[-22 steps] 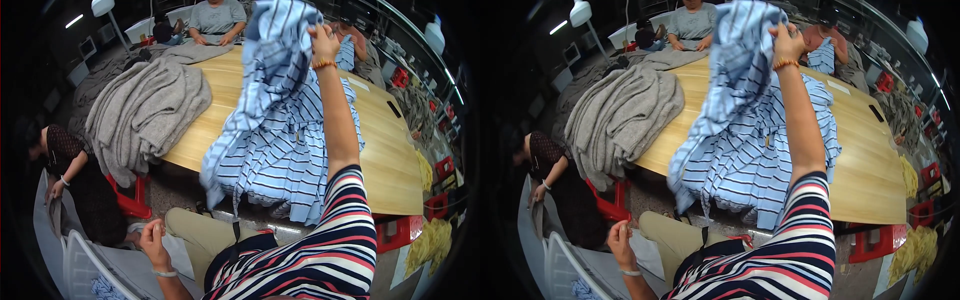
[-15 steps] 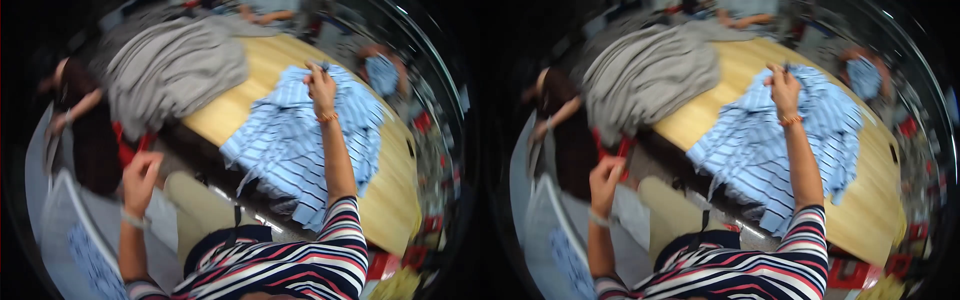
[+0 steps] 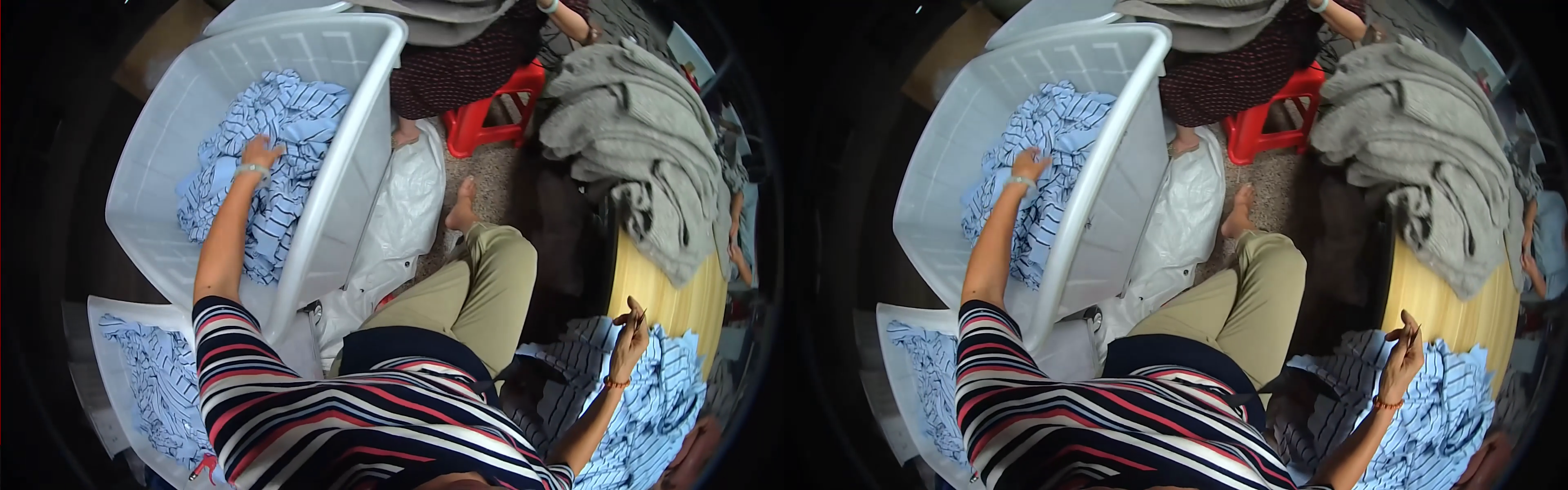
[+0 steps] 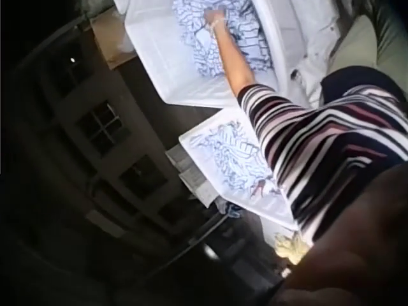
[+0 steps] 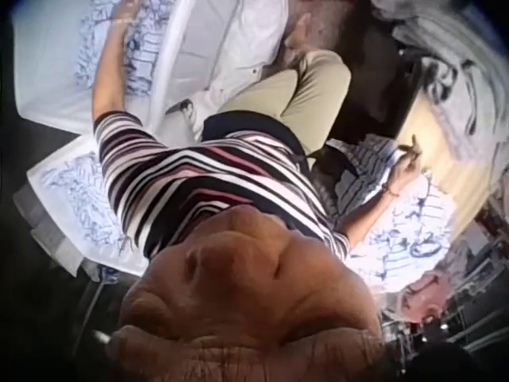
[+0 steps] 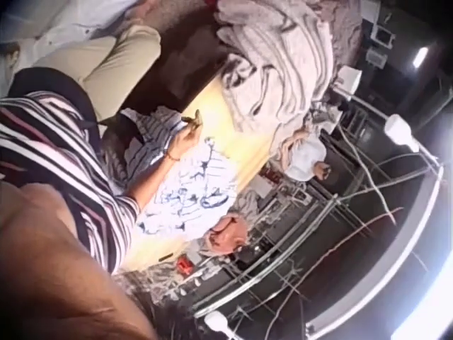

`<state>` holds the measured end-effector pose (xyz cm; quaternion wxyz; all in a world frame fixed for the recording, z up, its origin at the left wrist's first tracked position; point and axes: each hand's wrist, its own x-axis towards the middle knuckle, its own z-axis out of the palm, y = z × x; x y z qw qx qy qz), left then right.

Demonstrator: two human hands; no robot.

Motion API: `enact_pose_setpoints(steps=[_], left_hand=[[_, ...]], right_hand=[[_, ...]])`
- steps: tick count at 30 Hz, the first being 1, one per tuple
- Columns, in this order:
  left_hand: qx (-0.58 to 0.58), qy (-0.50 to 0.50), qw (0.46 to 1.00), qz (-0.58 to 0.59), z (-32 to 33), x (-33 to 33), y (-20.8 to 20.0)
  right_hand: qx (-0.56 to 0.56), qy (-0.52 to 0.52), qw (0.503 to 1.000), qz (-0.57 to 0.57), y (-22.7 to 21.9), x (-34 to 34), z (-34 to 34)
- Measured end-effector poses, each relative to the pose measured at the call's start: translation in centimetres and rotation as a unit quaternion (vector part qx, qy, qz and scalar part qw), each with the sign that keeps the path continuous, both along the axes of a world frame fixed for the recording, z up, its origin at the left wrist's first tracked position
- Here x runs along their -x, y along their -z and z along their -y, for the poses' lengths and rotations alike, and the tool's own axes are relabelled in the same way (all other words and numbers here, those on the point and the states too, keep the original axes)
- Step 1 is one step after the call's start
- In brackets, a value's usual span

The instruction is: Inspecting striped shirts and trimming loose threads using snips in a factory setting.

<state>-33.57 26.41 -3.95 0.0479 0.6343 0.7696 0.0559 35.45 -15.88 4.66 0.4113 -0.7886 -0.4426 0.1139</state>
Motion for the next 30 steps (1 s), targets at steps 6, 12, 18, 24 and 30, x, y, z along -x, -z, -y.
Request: enact_pose_setpoints(steps=[6,12,18,24,30], left_hand=[[0.186,-0.064,0.979,0.052,8.0,5.4,15.0],[0.168,-0.044,0.984,0.049,7.3,2.5,14.7],[-0.225,-0.047,0.9,0.371,2.0,-4.6,1.6],[-0.178,0.404,0.735,0.514,14.8,-21.8,-11.9],[0.225,0.715,0.504,0.428,27.5,-33.5,-14.3]], right_hand=[[0.045,-0.055,0.997,0.013,-0.7,3.7,-3.9],[0.09,-0.096,0.991,-0.018,-0.6,6.3,-7.9],[0.096,-0.165,0.977,-0.093,-0.4,9.9,-10.7],[0.051,-0.206,0.942,-0.26,-0.5,13.8,-13.2],[0.09,-0.413,0.715,-0.557,-1.7,18.6,-15.3]])
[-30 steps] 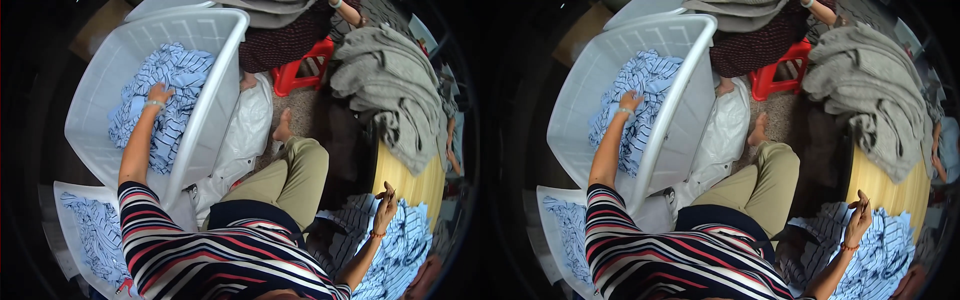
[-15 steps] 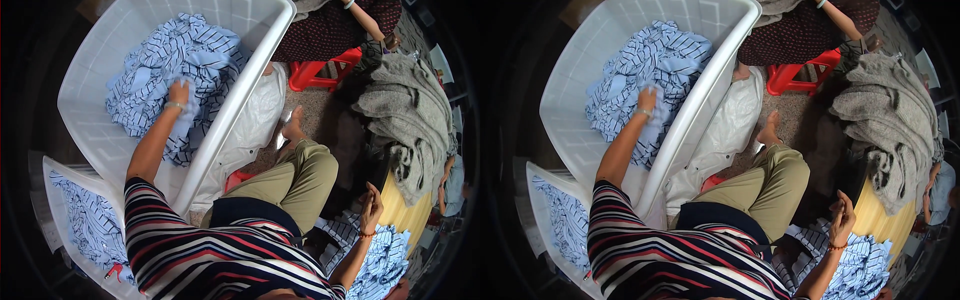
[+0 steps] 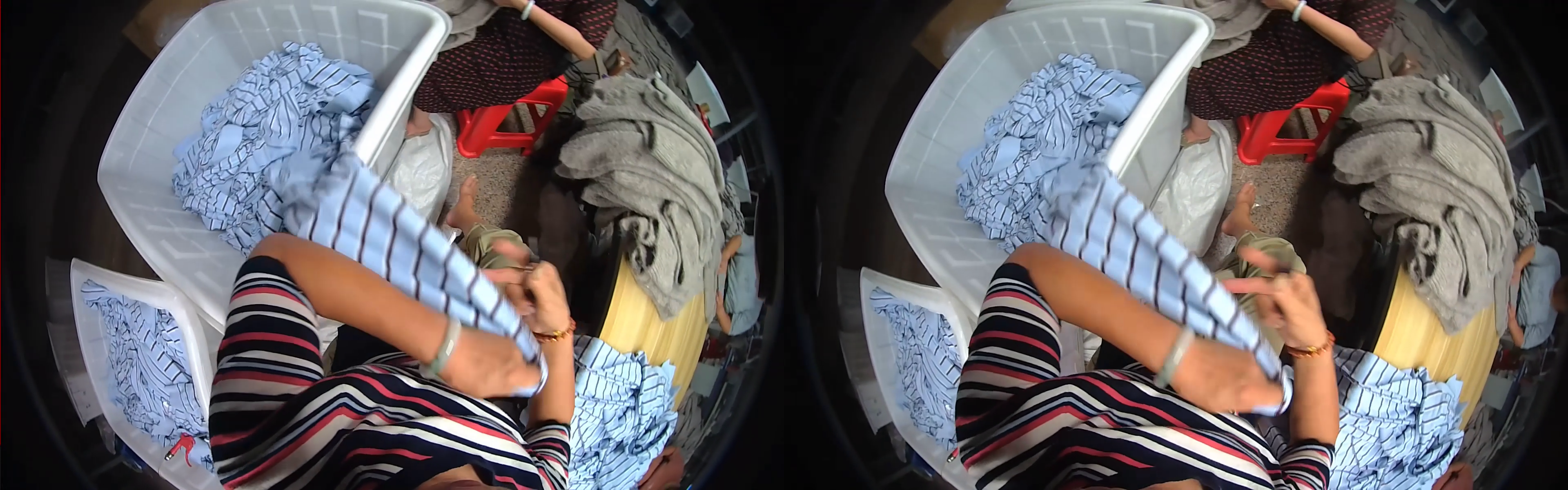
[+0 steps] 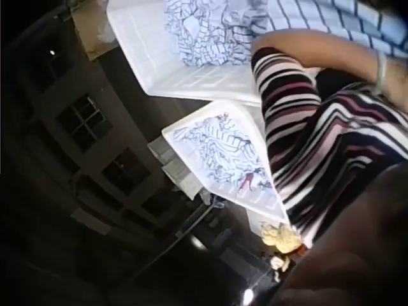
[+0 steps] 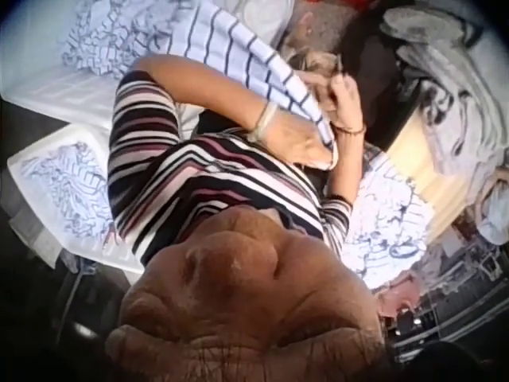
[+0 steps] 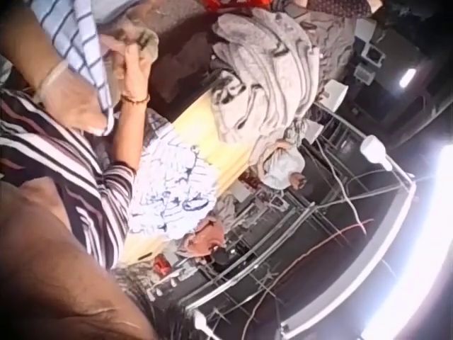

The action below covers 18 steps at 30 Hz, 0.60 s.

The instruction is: Inspecting striped shirts and trimming loose threads using snips in a factory setting.

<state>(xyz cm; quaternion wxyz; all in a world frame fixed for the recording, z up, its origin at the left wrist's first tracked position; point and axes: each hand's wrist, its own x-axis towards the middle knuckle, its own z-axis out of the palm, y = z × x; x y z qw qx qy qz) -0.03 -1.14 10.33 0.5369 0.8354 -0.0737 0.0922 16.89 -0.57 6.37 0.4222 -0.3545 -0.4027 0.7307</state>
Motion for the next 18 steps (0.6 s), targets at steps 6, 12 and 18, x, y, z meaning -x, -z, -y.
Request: enact_pose_setpoints(steps=[6,12,18], left_hand=[[-0.046,0.136,0.989,0.045,6.5,-5.8,3.4],[-0.215,-0.024,0.966,0.144,5.4,-4.2,3.2],[-0.423,-0.416,0.803,-0.065,-6.5,5.9,2.6]], right_hand=[[0.053,-0.105,0.993,0.018,1.3,4.0,3.2],[0.003,0.184,0.953,0.242,1.8,-4.1,7.9],[0.034,0.452,0.869,0.199,0.9,-11.1,15.3]])
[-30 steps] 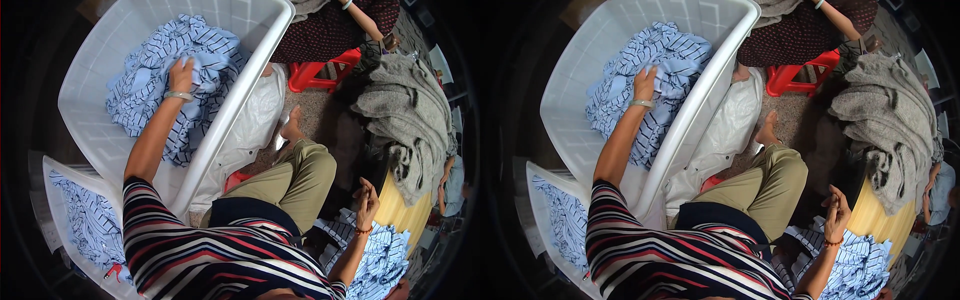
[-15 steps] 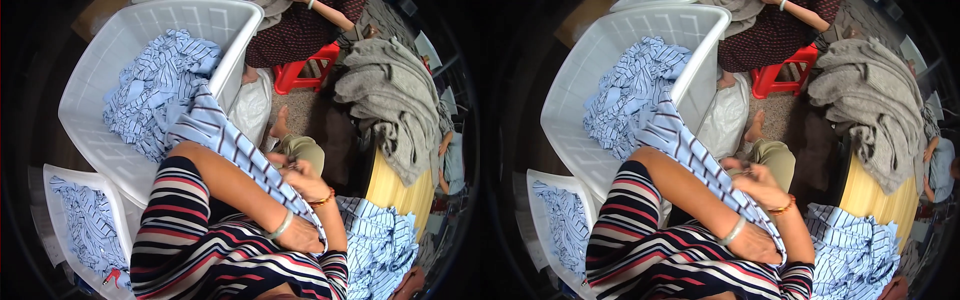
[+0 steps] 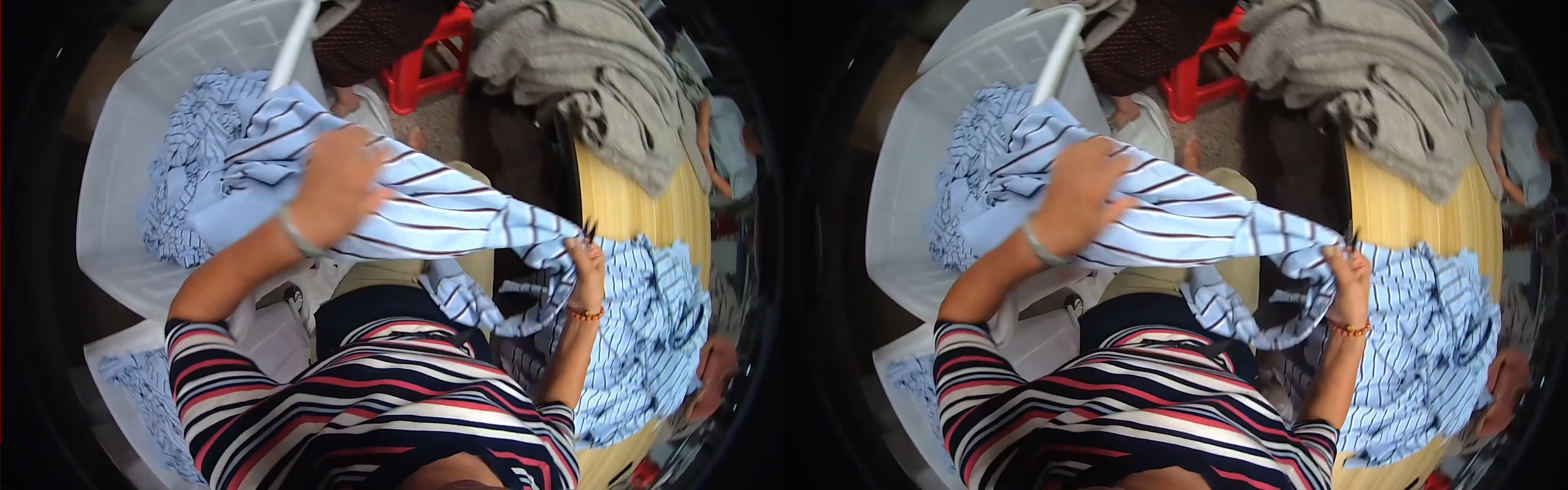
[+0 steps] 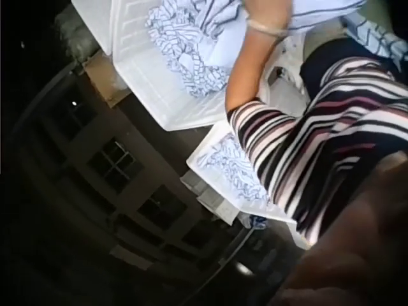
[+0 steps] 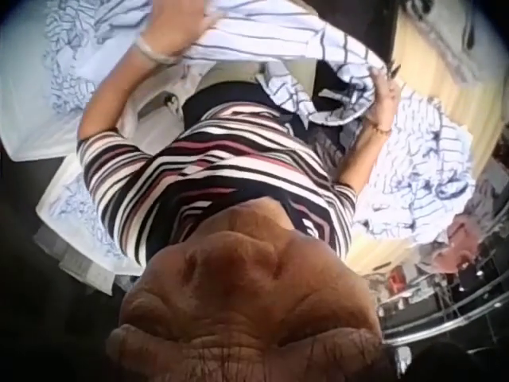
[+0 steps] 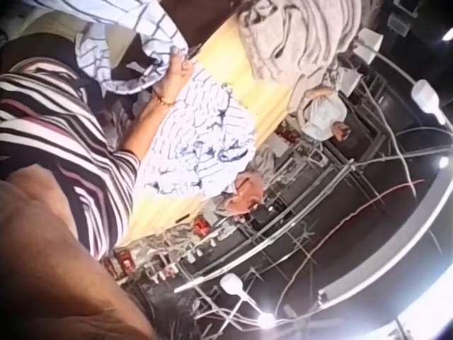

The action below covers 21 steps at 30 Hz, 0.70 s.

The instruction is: Inspecting striped shirts and trimming loose threads using snips in a factory setting.

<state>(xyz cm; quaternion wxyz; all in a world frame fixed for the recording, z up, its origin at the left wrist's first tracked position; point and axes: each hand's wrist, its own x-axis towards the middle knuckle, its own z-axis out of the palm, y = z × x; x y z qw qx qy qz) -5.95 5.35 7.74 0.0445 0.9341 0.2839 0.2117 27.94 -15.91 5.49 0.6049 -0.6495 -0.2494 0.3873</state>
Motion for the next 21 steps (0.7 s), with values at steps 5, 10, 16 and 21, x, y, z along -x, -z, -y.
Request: enact_pose_setpoints(steps=[5,10,16,21], left_hand=[[0.176,0.017,0.978,-0.106,-0.8,5.1,4.6],[0.374,0.182,0.899,-0.14,5.6,1.8,10.0],[0.436,0.213,0.874,-0.017,8.1,-5.9,9.3],[0.693,0.177,0.642,0.276,6.9,-11.8,5.0]], right_hand=[[-0.042,0.029,0.999,-0.005,0.8,-2.1,3.5],[-0.076,0.117,0.989,-0.042,1.8,-3.9,4.7],[-0.168,0.171,0.969,-0.057,1.1,-6.8,7.8],[-0.173,0.282,0.941,-0.075,1.6,-7.9,7.5]])
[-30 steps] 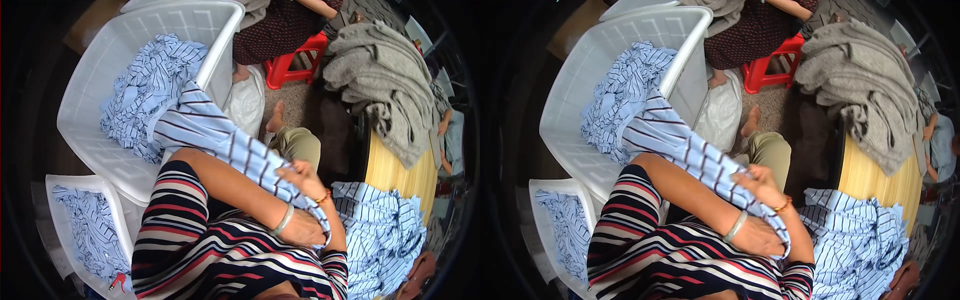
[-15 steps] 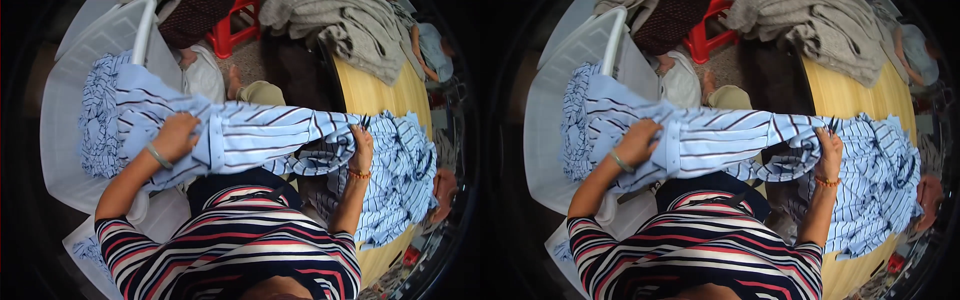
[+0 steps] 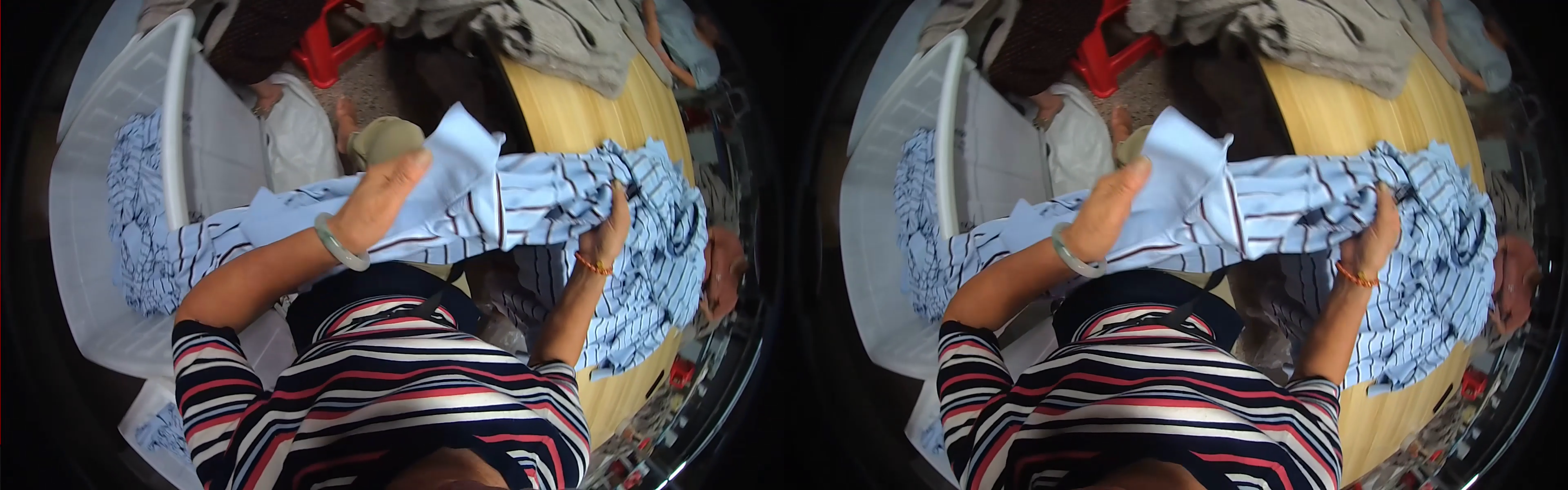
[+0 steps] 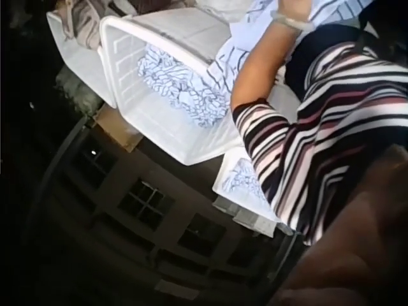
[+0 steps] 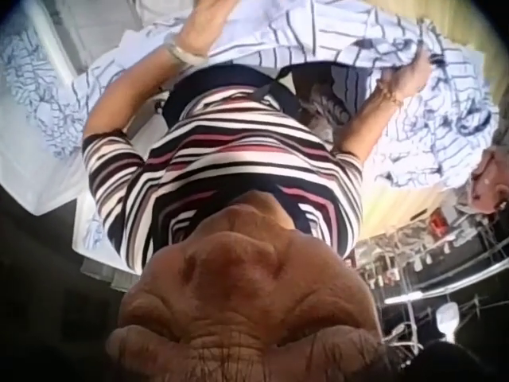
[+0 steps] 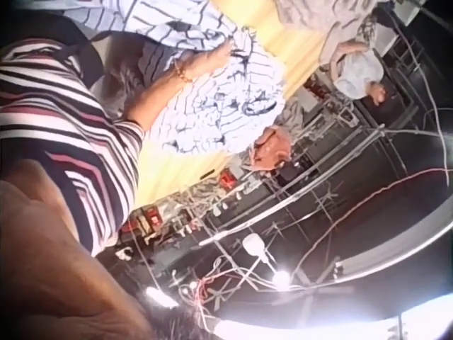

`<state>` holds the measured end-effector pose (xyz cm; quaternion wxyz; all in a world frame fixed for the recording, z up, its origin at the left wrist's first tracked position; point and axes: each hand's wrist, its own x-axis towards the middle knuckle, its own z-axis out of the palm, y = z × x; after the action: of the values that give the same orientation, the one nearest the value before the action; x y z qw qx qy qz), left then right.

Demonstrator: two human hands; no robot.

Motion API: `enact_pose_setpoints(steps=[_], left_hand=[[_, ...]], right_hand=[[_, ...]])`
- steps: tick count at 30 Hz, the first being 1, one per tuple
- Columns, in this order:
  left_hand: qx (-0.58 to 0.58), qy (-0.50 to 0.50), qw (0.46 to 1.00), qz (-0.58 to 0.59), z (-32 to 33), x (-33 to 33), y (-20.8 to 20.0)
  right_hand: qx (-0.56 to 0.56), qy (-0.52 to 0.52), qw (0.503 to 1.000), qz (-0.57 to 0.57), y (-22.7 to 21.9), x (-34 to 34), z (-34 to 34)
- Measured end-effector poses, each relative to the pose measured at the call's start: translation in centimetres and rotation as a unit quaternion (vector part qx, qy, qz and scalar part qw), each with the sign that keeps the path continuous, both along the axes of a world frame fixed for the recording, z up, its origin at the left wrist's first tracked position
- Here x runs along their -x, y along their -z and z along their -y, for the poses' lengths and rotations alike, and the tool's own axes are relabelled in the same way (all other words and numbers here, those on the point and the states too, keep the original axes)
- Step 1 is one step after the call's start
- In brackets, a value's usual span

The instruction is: Inspecting striped shirts and trimming loose threads using snips in a factory setting.

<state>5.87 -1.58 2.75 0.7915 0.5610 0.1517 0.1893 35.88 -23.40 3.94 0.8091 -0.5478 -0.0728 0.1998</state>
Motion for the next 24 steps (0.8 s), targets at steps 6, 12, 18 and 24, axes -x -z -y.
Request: enact_pose_setpoints(steps=[6,12,18,24], left_hand=[[-0.214,0.05,0.972,-0.084,1.5,-2.4,2.8],[-0.602,0.076,0.786,-0.118,6.1,0.6,7.2],[-0.576,0.007,0.798,-0.175,5.4,2.1,7.0],[-0.574,0.002,0.8,-0.174,5.0,2.2,6.6]], right_hand=[[0.273,-0.052,0.905,0.323,0.3,5.9,-2.4],[0.32,-0.316,0.826,0.34,3.8,12.6,-4.3],[0.32,-0.346,0.832,0.293,8.0,14.7,-4.7],[0.343,-0.365,0.844,0.194,8.9,15.5,-4.1]])
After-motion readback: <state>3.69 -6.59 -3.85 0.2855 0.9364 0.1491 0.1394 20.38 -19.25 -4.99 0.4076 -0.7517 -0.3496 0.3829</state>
